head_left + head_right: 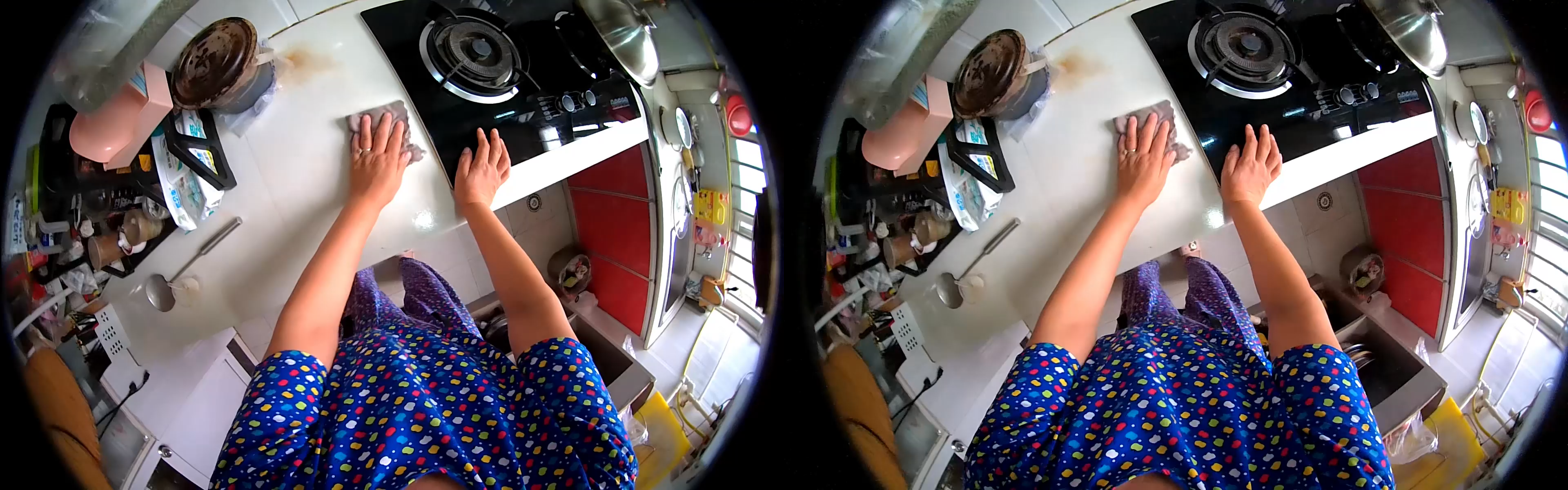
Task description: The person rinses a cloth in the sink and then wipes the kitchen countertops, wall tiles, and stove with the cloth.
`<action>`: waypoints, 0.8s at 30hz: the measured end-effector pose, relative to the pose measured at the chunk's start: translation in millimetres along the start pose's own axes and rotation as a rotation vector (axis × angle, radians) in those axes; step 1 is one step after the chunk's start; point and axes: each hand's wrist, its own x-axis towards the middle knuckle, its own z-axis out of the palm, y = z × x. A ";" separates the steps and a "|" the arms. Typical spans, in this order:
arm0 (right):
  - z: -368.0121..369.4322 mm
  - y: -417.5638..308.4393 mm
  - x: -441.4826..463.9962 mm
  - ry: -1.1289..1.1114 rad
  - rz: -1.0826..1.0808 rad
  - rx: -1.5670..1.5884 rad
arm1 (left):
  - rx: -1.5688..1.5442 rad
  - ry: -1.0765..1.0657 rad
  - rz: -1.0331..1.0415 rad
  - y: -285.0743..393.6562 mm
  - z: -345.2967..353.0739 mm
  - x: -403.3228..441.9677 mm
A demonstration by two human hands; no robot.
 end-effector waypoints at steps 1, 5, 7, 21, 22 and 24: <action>-0.4 1.1 0.0 -0.002 0.001 0.000 | 0.015 0.011 -0.025 8.3 4.7 2.6; 3.6 5.3 0.8 -0.004 -0.008 0.052 | 0.036 -0.060 0.086 44.8 20.0 -25.1; 8.0 8.7 -0.8 0.007 -0.020 0.076 | -0.044 -0.007 0.117 61.1 18.3 -50.6; 6.9 11.5 2.2 -0.021 -0.163 -0.095 | 0.100 0.243 -0.552 -22.2 -76.1 -193.0; 6.8 10.9 0.7 -0.002 -0.168 -0.102 | 0.100 0.240 -0.560 -22.0 -69.1 -197.4; 4.1 10.5 -4.1 -0.020 -0.157 -0.103 | 0.247 0.368 -0.617 -20.3 -42.1 -205.6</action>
